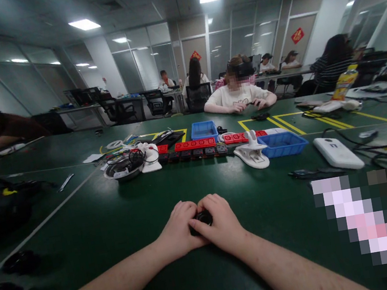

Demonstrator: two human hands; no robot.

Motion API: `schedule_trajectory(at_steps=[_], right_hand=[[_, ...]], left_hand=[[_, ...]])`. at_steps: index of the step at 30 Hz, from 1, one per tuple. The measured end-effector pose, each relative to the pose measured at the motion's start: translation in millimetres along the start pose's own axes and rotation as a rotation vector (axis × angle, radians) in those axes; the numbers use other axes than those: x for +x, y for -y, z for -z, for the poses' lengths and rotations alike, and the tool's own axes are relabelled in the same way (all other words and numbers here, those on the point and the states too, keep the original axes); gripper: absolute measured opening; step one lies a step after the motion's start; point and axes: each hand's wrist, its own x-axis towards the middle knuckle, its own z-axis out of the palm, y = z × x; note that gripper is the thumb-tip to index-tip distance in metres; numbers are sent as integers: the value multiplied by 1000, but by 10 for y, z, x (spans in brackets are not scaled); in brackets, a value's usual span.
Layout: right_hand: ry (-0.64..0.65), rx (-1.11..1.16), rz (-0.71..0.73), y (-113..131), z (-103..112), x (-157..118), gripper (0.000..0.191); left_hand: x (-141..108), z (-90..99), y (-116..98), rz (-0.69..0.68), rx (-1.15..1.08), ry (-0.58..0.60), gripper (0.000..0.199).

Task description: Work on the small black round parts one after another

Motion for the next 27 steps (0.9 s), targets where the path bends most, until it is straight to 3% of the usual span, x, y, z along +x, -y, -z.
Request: schedule_trajectory(at_steps=[7,16,21,27], right_hand=[[38,141,131,7,43,8,6],[96,232,228,87,79,-8,18],[59,186,219,100,83,-32,13],[-28,53,51,49,27,-22,14]], left_hand=[[29,56,38,-56,-91,50,35],[54,94,60,-109,-103,126,25],[23,70,63,-94,-94,94,46],[-2,63,10,-60,-89,50,67]])
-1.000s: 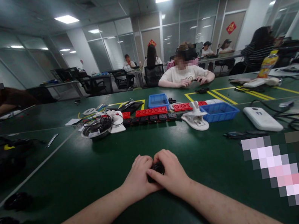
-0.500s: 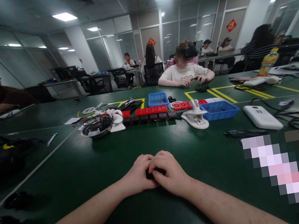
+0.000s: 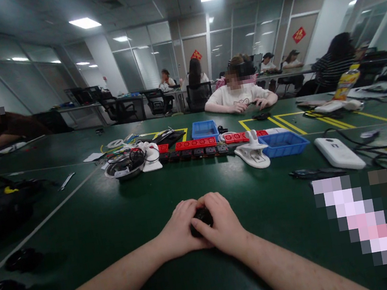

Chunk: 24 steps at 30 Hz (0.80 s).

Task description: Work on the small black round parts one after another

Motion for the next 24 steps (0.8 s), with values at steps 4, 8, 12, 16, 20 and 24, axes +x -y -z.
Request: schedule_trajectory(at_steps=[4,8,12,16,20,24], right_hand=[[-3,-77,-87,-29,-30,3,20],[18,-120,-97,-35,-39,6,22],[37,-121,-74,-36,-34,14,20],[55,-57,-23,-30,-11,19,12],[61,65,79,-13,20,19,6],[78,140,163,5,36,17,18]], left_hand=[[-11,-39,-18,7,53,-31,69],[-20,-89,-22,21,114,-68,59],[-10,-86,-12,26,110,-68,43],[21,-31,13,17,17,-19,42],[54,17,35,-22,-49,28,38],[69,28,54,-68,-51,57,30]])
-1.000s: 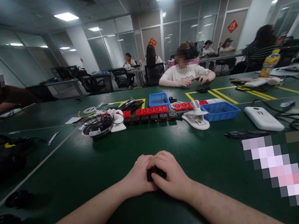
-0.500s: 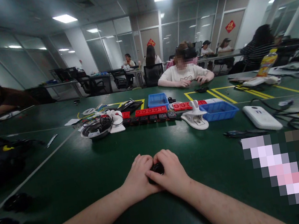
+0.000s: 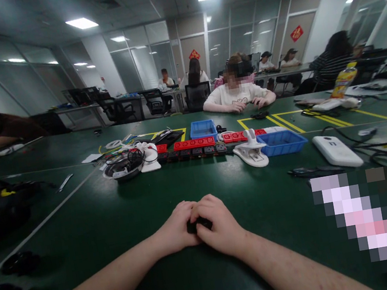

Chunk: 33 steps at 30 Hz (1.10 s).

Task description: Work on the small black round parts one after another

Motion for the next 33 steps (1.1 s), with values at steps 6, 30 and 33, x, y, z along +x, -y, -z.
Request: schedule_trajectory(at_steps=[6,30,33], right_hand=[[28,16,43,19,8,-8,22],[-29,-215,-218,-21,-34,11,9],[-21,-139,-153,-10,-17,9,6]], left_hand=[[-14,-24,30,0,11,0,37],[-44,-63,-40,93,92,-92,37],[-37,-47,-25,82,49,-69,38]])
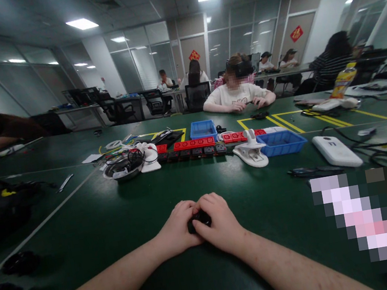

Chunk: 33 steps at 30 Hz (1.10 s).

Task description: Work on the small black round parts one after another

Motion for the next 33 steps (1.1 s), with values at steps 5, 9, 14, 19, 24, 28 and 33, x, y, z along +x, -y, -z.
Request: schedule_trajectory(at_steps=[5,9,14,19,24,28,33], right_hand=[[50,112,130,13,24,-15,18],[57,134,194,25,36,-26,23],[-56,80,109,20,22,-28,13],[-67,-15,-20,-15,-13,-23,10],[-68,-56,-51,-25,-25,-16,15],[-46,-83,-80,-23,-30,-4,17],[-16,-94,-77,-31,-28,2,11]], left_hand=[[12,6,40,-44,-3,44,29],[5,11,37,-57,5,51,34],[-8,21,-15,-22,-1,19,52],[-11,17,-35,-9,33,3,52],[-16,7,-28,-18,44,-2,50],[-21,-6,-24,4,70,-26,45],[-15,-20,-3,9,60,-36,40]])
